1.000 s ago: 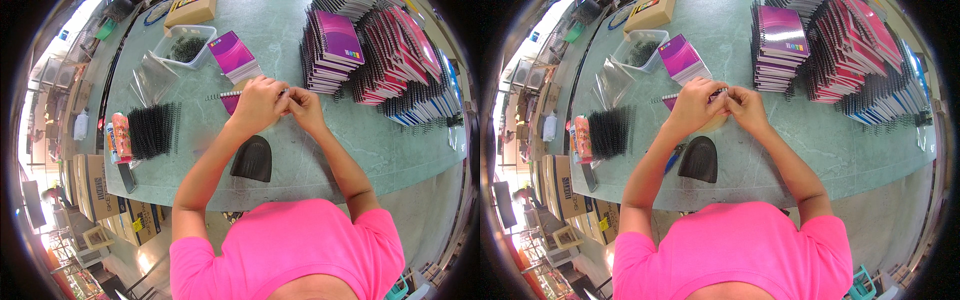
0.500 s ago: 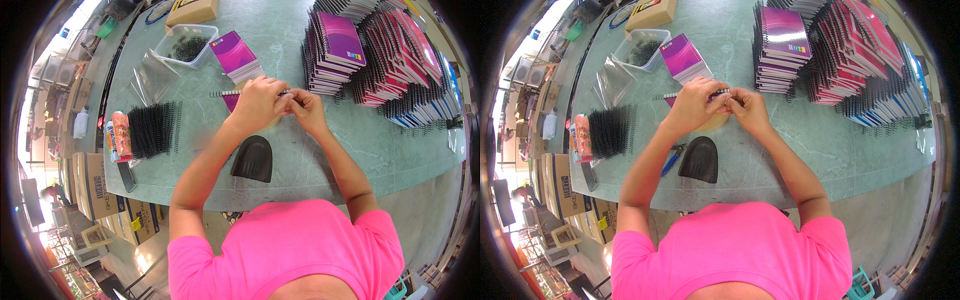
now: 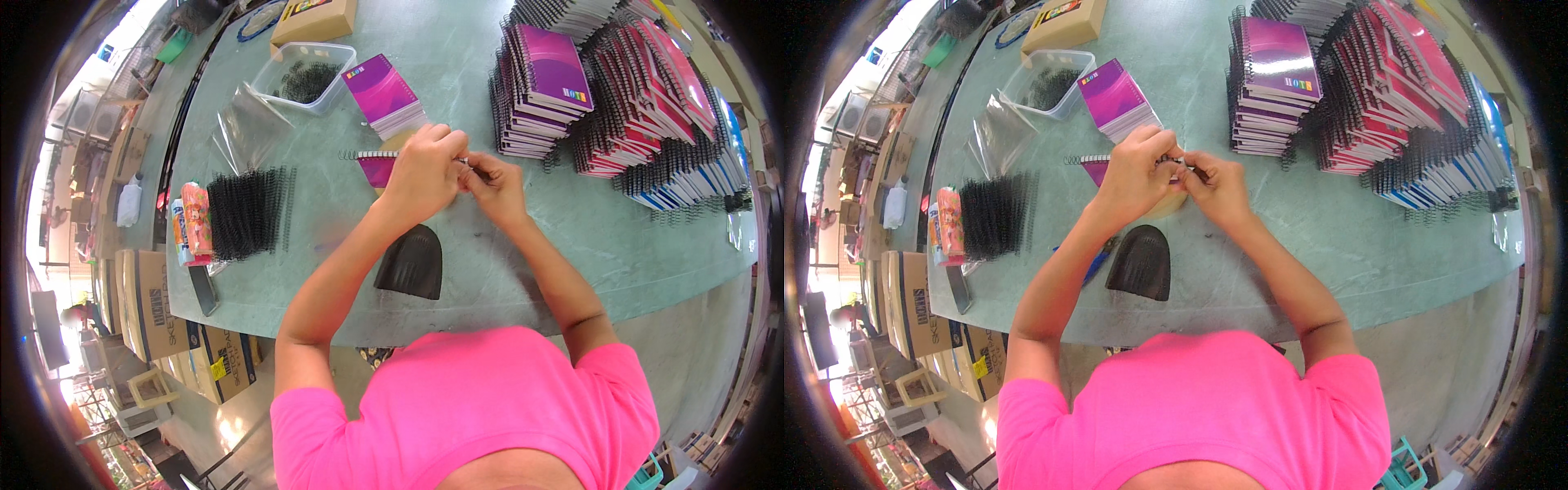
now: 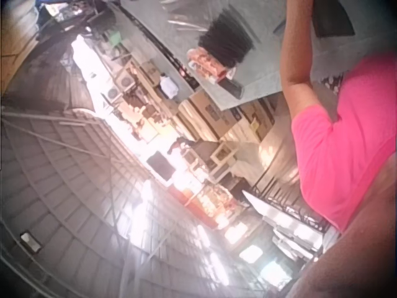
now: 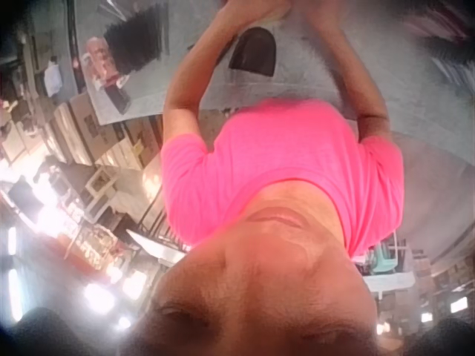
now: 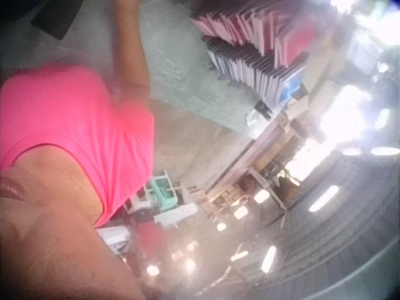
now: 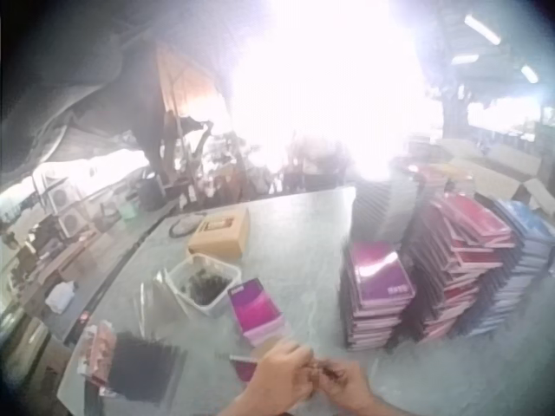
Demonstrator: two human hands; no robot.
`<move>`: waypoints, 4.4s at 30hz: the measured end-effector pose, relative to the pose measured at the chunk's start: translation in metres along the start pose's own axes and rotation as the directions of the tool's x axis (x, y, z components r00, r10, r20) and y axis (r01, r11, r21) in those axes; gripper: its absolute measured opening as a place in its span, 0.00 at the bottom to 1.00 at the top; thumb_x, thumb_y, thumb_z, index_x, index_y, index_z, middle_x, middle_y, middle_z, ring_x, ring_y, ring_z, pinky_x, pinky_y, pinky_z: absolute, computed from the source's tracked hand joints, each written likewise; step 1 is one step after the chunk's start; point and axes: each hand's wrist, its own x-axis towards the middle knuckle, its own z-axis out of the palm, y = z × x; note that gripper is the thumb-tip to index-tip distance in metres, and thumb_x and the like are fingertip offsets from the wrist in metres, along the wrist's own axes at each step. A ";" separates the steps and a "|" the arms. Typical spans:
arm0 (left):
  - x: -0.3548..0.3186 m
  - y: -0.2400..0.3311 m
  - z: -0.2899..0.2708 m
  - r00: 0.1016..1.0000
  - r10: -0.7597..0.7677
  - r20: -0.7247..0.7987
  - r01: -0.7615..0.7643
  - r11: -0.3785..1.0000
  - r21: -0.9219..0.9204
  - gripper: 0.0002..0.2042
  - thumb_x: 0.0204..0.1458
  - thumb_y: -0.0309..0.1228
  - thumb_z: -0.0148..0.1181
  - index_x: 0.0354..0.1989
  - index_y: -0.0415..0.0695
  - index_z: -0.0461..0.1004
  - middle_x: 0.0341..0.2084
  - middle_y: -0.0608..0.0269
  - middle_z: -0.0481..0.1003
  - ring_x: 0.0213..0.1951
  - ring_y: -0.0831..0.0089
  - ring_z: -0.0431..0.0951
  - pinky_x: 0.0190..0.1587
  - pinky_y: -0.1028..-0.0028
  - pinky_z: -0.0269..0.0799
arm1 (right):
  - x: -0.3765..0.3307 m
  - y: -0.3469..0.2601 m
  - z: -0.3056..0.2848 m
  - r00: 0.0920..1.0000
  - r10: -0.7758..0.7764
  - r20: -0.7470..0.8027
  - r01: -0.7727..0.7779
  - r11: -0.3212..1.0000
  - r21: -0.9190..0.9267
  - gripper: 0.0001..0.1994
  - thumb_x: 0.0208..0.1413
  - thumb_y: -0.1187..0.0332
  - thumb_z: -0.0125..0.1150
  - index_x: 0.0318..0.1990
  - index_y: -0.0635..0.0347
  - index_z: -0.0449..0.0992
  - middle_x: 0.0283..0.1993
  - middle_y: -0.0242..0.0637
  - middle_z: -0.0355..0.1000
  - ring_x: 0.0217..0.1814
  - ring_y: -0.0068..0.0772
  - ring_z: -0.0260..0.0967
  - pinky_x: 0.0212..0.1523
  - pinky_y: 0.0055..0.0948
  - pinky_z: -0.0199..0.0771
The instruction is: The person is assembling notebooks by hand. They pick up a notebook cover, insert a spiral binder into the pre-punched holes, and then place the completed unit onto a stack.
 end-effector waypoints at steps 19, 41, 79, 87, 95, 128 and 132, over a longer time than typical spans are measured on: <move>-0.049 0.042 -0.051 0.920 0.109 -0.377 -0.061 0.989 0.138 0.20 0.44 0.34 0.66 0.47 0.43 0.73 0.39 0.57 0.72 0.40 0.60 0.72 0.42 0.69 0.68 | 0.071 -0.146 -0.093 0.982 -0.154 -0.112 0.185 0.910 0.372 0.25 0.54 0.73 0.56 0.60 0.65 0.60 0.45 0.36 0.71 0.44 0.21 0.68 0.47 0.22 0.68; 0.008 -0.097 -0.005 0.981 -0.054 -0.188 0.165 0.748 0.643 0.26 0.54 0.36 0.51 0.61 0.42 0.58 0.61 0.49 0.57 0.64 0.57 0.55 0.64 0.57 0.46 | 0.064 -0.125 -0.106 0.863 -0.498 -0.082 0.229 0.530 -0.816 0.16 0.54 0.74 0.53 0.52 0.62 0.71 0.59 0.45 0.64 0.59 0.41 0.65 0.54 0.30 0.66; 0.055 -0.100 -0.060 0.932 -0.262 0.249 0.159 0.916 0.369 0.20 0.38 0.40 0.67 0.42 0.49 0.78 0.34 0.57 0.79 0.39 0.62 0.78 0.42 0.67 0.72 | 0.113 0.019 0.033 0.920 -0.345 0.187 0.391 0.849 -0.357 0.29 0.38 0.63 0.72 0.52 0.58 0.71 0.56 0.44 0.67 0.61 0.41 0.63 0.58 0.36 0.64; 0.046 -0.101 -0.060 0.965 -0.170 0.198 0.070 0.900 0.430 0.20 0.36 0.39 0.68 0.41 0.49 0.77 0.32 0.58 0.78 0.38 0.61 0.77 0.42 0.65 0.73 | 0.117 0.029 0.033 0.949 -0.267 0.165 0.293 0.943 -0.159 0.23 0.38 0.67 0.72 0.46 0.61 0.76 0.55 0.39 0.70 0.56 0.35 0.68 0.56 0.30 0.66; 0.047 -0.101 -0.060 0.966 -0.165 0.198 0.068 0.905 0.420 0.22 0.34 0.40 0.70 0.41 0.47 0.77 0.31 0.56 0.78 0.37 0.60 0.77 0.41 0.64 0.72 | 0.119 0.032 0.030 0.966 -0.200 0.165 0.225 0.963 -0.151 0.21 0.41 0.67 0.70 0.46 0.59 0.77 0.55 0.34 0.70 0.54 0.30 0.70 0.53 0.31 0.67; -0.011 -0.019 -0.102 0.993 -0.111 -0.034 0.099 0.965 -0.242 0.15 0.50 0.23 0.50 0.48 0.36 0.70 0.42 0.58 0.76 0.40 0.68 0.77 0.45 0.70 0.70 | 0.094 -0.032 0.016 0.977 -0.198 -0.081 0.207 0.971 0.121 0.21 0.42 0.69 0.71 0.44 0.67 0.74 0.46 0.45 0.73 0.49 0.36 0.70 0.51 0.30 0.69; -0.055 -0.050 -0.057 0.952 -0.306 -0.027 0.214 0.723 -0.657 0.16 0.46 0.20 0.59 0.45 0.38 0.72 0.40 0.64 0.75 0.40 0.79 0.73 0.43 0.75 0.69 | 0.062 -0.036 -0.011 0.943 0.112 0.314 -0.192 0.953 0.236 0.15 0.41 0.77 0.69 0.39 0.66 0.75 0.34 0.34 0.75 0.37 0.22 0.72 0.41 0.22 0.73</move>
